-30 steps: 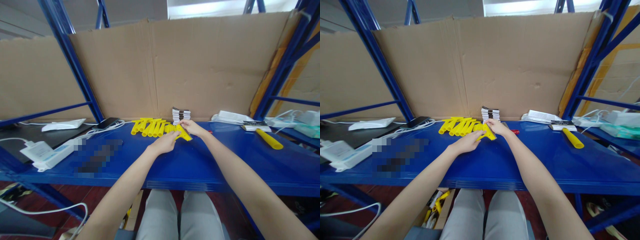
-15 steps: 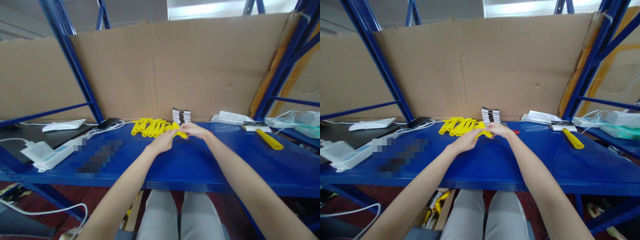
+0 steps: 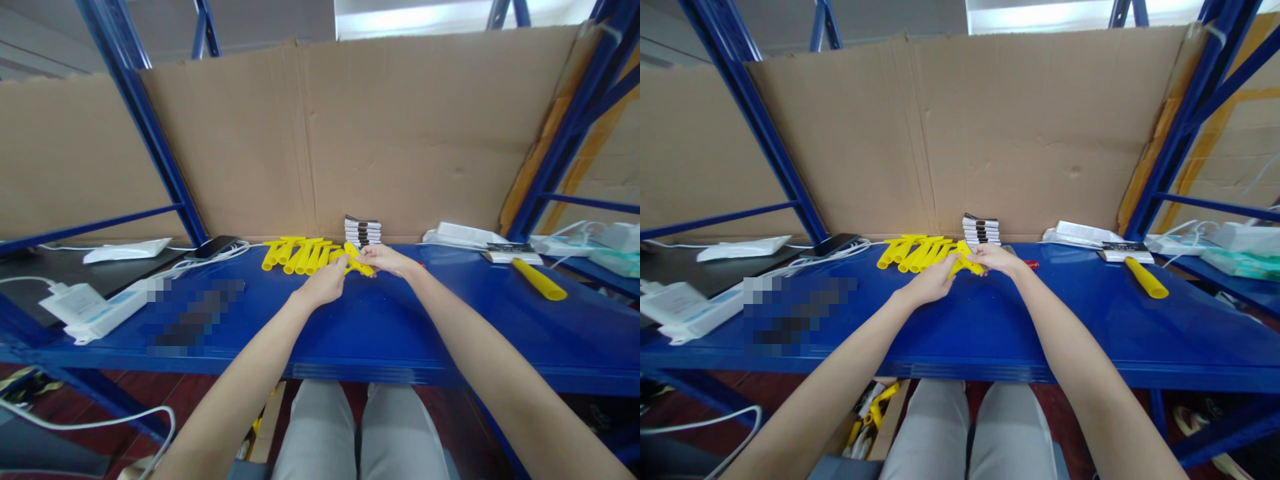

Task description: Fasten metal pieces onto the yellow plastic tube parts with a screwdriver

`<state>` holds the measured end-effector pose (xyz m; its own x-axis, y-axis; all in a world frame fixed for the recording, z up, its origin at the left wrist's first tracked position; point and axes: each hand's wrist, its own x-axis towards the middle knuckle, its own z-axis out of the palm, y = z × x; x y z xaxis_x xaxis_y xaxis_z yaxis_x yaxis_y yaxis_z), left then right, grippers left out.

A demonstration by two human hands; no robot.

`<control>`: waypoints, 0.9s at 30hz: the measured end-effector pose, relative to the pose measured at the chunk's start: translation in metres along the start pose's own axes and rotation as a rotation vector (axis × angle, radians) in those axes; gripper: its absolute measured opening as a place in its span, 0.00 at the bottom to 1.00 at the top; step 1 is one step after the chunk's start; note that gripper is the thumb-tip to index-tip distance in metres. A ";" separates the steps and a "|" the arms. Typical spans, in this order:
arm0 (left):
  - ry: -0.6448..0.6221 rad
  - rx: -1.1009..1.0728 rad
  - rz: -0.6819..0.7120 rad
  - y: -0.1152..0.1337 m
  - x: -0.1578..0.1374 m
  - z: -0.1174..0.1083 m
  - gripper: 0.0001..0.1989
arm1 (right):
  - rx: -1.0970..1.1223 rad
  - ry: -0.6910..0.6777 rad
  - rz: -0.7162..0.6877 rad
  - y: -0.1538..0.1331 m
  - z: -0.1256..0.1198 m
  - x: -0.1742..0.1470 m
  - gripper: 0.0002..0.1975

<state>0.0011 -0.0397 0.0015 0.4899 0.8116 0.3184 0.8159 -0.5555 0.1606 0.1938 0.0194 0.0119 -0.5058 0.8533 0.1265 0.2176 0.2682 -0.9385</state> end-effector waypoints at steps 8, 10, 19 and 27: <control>0.048 -0.029 0.032 -0.003 -0.001 -0.004 0.26 | -0.042 0.047 -0.062 -0.007 0.003 -0.001 0.18; 0.066 -0.033 0.051 -0.004 -0.001 -0.004 0.26 | -0.057 0.054 -0.089 -0.008 0.004 -0.001 0.18; 0.098 -0.016 0.085 -0.009 0.000 0.002 0.27 | -0.056 0.058 -0.128 -0.005 0.006 0.001 0.21; 0.089 -0.003 0.100 -0.008 0.001 0.004 0.27 | -0.011 0.115 -0.019 -0.004 0.004 0.001 0.16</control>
<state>-0.0034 -0.0336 -0.0030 0.5394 0.7332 0.4141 0.7635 -0.6333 0.1266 0.1891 0.0175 0.0149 -0.4113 0.8933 0.1809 0.2186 0.2894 -0.9319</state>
